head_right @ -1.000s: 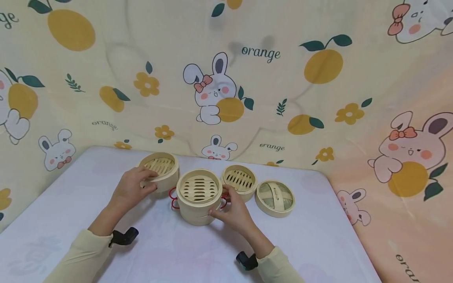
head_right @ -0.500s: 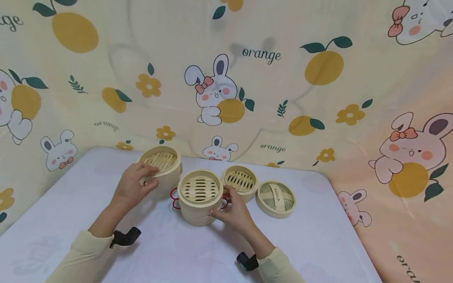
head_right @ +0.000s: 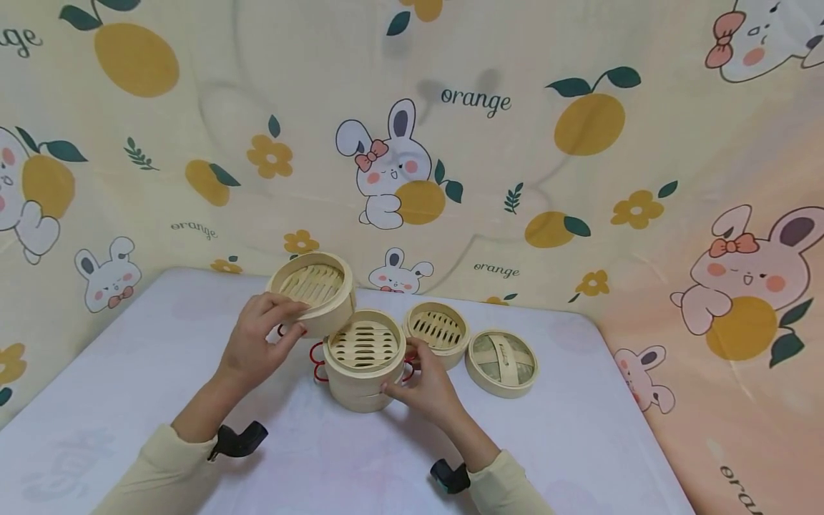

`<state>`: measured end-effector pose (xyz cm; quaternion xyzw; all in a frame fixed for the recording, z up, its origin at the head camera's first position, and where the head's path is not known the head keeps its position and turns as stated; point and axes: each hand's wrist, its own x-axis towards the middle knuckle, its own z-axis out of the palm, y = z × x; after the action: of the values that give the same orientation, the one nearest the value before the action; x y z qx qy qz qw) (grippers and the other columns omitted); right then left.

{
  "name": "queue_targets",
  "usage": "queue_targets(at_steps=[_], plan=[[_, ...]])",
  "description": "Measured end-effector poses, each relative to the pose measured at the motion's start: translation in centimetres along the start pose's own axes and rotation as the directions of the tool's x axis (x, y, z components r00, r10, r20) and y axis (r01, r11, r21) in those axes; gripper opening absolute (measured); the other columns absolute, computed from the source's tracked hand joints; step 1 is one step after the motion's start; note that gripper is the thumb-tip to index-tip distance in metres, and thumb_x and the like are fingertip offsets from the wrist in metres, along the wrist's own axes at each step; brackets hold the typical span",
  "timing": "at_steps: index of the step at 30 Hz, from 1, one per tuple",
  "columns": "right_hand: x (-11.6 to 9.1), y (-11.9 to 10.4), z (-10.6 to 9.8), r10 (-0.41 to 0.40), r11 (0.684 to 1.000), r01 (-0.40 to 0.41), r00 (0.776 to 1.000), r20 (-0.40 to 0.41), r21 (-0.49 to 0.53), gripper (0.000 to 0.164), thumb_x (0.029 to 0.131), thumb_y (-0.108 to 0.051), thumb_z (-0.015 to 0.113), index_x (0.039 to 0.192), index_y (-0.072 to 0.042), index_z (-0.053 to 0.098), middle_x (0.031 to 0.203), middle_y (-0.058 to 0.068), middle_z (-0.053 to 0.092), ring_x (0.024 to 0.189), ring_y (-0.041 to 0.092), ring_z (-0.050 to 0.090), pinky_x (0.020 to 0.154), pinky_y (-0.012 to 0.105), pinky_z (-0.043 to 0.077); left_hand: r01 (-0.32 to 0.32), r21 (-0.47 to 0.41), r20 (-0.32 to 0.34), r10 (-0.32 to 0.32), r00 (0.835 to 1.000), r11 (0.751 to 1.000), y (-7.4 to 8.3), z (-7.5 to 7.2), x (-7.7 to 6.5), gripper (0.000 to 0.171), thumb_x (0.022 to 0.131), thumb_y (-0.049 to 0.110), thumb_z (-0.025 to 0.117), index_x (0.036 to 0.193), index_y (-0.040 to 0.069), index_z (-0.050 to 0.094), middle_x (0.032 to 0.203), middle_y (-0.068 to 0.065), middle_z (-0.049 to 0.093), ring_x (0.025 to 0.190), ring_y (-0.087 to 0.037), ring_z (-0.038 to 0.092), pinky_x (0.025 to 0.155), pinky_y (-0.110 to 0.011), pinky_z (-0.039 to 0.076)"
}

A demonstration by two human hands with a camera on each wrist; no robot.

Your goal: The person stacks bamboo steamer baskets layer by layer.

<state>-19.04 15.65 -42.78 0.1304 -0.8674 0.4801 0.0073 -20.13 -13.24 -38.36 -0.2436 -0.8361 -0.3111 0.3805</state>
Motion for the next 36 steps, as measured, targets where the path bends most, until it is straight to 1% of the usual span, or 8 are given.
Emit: queue_targets(at_steps=[3,7,12,15,21,24,29,36], plan=[[0.0,0.0,0.0,0.004,1.0,-0.004,1.0,0.001,0.006,0.081,0.068,-0.015,0.087,0.138,-0.017,0.045,0.11,0.006,0.062,0.102,0.028,0.061,0.069,0.027,0.053,-0.05,-0.034,0.014,0.05,0.999,0.998,0.7,0.1,0.1,0.028,0.075,0.005,0.076,0.102,0.01,0.072,0.095,-0.002,0.061,0.085,-0.014,0.05,0.077,-0.03,0.04],[0.0,0.0,0.0,0.008,1.0,-0.008,1.0,0.001,0.009,0.081,0.068,-0.016,0.087,0.137,-0.017,0.045,0.11,0.006,0.062,0.102,0.027,0.061,0.068,0.025,0.052,-0.107,-0.07,0.048,0.11,0.993,0.992,1.6,0.4,0.0,0.029,0.075,0.005,0.076,0.103,0.011,0.072,0.098,-0.001,0.061,0.09,-0.016,0.053,0.08,-0.033,0.043],[0.1,0.1,0.0,0.002,1.0,-0.002,1.0,0.002,0.01,0.081,0.068,-0.017,0.087,0.137,-0.018,0.045,0.11,0.005,0.063,0.101,0.026,0.061,0.068,0.026,0.053,-0.141,-0.105,0.071,0.149,0.986,0.984,2.6,1.0,0.1,0.029,0.076,0.007,0.076,0.104,0.013,0.072,0.101,0.0,0.06,0.091,-0.015,0.052,0.079,-0.033,0.043],[0.1,0.2,0.0,-0.003,1.0,0.003,1.0,0.0,0.012,0.081,0.068,-0.017,0.087,0.137,-0.017,0.045,0.11,0.006,0.063,0.101,0.027,0.061,0.067,0.025,0.052,-0.149,-0.126,0.078,0.16,0.984,0.981,3.1,1.4,0.2,0.028,0.077,0.007,0.076,0.105,0.013,0.072,0.101,0.001,0.06,0.092,-0.015,0.052,0.079,-0.032,0.042],[0.0,0.0,-0.2,-0.001,1.0,0.001,1.0,0.0,0.023,0.079,0.069,-0.014,0.086,0.136,-0.018,0.045,0.11,0.006,0.063,0.101,0.028,0.062,0.067,0.024,0.052,-0.146,-0.163,0.121,0.167,0.979,0.976,3.9,2.1,0.4,0.027,0.079,0.01,0.075,0.106,0.015,0.072,0.101,0.002,0.06,0.096,-0.015,0.054,0.083,-0.033,0.045],[-0.1,0.0,-0.2,-0.004,1.0,0.004,1.0,-0.001,0.031,0.079,0.069,-0.014,0.086,0.136,-0.018,0.045,0.11,0.006,0.062,0.1,0.028,0.062,0.066,0.023,0.053,-0.152,-0.157,0.134,0.174,0.976,0.976,4.2,2.4,0.3,0.026,0.079,0.011,0.075,0.105,0.016,0.073,0.1,0.002,0.06,0.096,-0.016,0.055,0.084,-0.034,0.046],[0.0,0.1,-0.1,-0.003,0.999,0.003,1.0,0.001,0.042,0.08,0.069,-0.013,0.086,0.137,-0.017,0.044,0.111,0.007,0.061,0.101,0.027,0.062,0.066,0.023,0.054,-0.16,-0.137,0.136,0.178,0.975,0.978,4.4,2.5,0.1,0.025,0.079,0.012,0.075,0.104,0.016,0.073,0.098,0.002,0.06,0.094,-0.016,0.055,0.083,-0.034,0.047],[0.0,0.0,-0.1,0.009,1.0,-0.009,1.0,-0.006,0.016,0.081,0.068,-0.015,0.086,0.137,-0.017,0.044,0.109,0.006,0.062,0.102,0.028,0.062,0.066,0.023,0.052,-0.158,-0.128,0.157,0.178,0.971,0.979,4.5,2.6,-0.1,0.026,0.08,0.013,0.075,0.105,0.016,0.074,0.099,0.002,0.061,0.095,-0.015,0.056,0.085,-0.035,0.047]])
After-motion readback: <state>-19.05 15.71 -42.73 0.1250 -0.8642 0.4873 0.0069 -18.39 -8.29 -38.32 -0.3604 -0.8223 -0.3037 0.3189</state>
